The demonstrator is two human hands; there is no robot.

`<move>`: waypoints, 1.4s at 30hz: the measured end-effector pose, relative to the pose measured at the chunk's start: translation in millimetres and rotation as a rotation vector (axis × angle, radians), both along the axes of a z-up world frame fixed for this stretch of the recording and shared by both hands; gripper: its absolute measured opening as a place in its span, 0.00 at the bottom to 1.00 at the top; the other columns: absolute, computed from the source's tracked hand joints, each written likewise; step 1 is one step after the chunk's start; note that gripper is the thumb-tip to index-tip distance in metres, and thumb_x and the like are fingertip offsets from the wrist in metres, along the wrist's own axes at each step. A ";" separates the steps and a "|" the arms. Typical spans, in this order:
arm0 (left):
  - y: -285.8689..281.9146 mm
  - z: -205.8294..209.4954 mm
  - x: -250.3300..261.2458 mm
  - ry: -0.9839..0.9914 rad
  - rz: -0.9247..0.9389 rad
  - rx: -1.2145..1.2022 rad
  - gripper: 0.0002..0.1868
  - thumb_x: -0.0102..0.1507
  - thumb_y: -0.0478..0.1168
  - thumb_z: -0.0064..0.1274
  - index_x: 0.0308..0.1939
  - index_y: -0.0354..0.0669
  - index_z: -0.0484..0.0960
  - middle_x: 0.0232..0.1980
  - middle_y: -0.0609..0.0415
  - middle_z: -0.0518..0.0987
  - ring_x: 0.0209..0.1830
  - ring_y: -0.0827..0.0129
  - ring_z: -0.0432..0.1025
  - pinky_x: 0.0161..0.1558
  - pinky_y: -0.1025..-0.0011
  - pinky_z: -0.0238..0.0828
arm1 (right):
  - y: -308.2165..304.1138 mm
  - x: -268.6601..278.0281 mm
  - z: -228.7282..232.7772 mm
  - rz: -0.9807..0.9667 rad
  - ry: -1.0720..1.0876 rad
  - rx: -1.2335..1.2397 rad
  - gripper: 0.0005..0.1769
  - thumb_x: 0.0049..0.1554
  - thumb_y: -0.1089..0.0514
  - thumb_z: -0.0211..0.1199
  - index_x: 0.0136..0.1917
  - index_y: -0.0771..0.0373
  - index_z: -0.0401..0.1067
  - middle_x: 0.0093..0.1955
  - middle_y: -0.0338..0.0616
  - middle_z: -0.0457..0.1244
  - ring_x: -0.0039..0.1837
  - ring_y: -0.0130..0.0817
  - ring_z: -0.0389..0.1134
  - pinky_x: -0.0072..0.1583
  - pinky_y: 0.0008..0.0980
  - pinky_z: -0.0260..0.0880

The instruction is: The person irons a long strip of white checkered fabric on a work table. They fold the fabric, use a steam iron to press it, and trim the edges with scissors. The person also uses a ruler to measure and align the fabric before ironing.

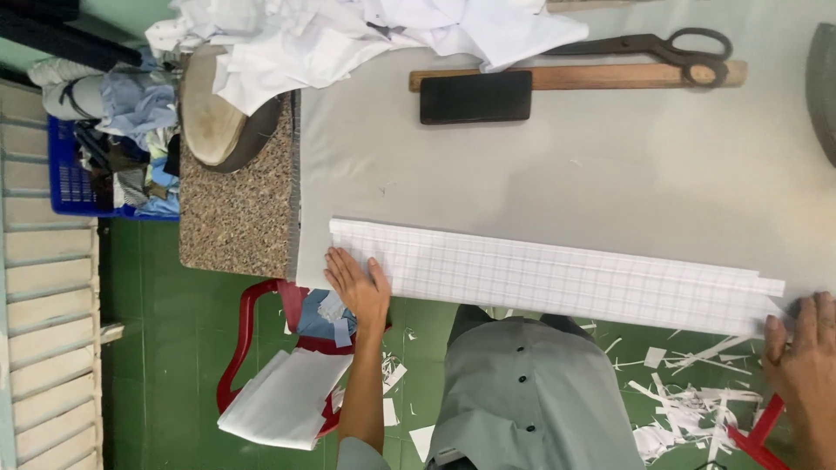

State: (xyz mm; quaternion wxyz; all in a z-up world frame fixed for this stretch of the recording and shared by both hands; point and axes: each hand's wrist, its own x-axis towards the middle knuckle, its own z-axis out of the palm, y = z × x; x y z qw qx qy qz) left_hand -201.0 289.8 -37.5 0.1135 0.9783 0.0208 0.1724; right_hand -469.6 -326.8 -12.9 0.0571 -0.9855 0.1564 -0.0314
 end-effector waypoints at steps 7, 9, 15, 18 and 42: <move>8.6 2.5 -10.2 0.030 -0.011 0.007 0.36 0.73 0.51 0.39 0.76 0.22 0.57 0.79 0.28 0.58 0.82 0.41 0.51 0.80 0.45 0.38 | 15.9 19.3 -2.9 0.140 -0.080 -0.152 0.37 0.75 0.50 0.45 0.75 0.90 0.72 0.79 0.82 0.63 0.84 0.70 0.62 0.87 0.52 0.58; 8.3 4.0 -10.4 0.032 -0.038 0.013 0.35 0.73 0.49 0.40 0.75 0.23 0.59 0.78 0.28 0.59 0.82 0.41 0.51 0.80 0.45 0.38 | 18.7 22.6 -3.9 0.088 0.013 -0.033 0.46 0.76 0.39 0.32 0.84 0.83 0.61 0.83 0.80 0.56 0.85 0.69 0.54 0.82 0.62 0.50; -4.1 11.8 -9.3 0.018 -0.185 0.075 0.33 0.72 0.49 0.43 0.74 0.25 0.63 0.78 0.30 0.61 0.81 0.42 0.52 0.79 0.42 0.42 | 25.2 22.0 -12.7 0.033 0.155 0.053 0.46 0.71 0.33 0.27 0.84 0.71 0.52 0.85 0.68 0.48 0.86 0.59 0.46 0.80 0.63 0.45; -16.8 24.2 -8.8 0.054 -0.317 0.101 0.33 0.72 0.48 0.44 0.75 0.26 0.63 0.78 0.31 0.60 0.81 0.41 0.52 0.79 0.42 0.42 | 43.2 33.6 8.2 0.078 0.121 0.044 0.44 0.70 0.35 0.31 0.81 0.71 0.58 0.84 0.67 0.52 0.84 0.61 0.52 0.79 0.64 0.50; -32.1 35.4 13.8 0.037 -0.532 0.047 0.15 0.72 0.40 0.47 0.60 0.43 0.80 0.74 0.34 0.66 0.76 0.40 0.61 0.75 0.40 0.55 | 50.3 45.3 -7.0 0.192 -0.030 -0.022 0.25 0.67 0.43 0.47 0.69 0.56 0.73 0.83 0.62 0.54 0.85 0.55 0.53 0.79 0.54 0.56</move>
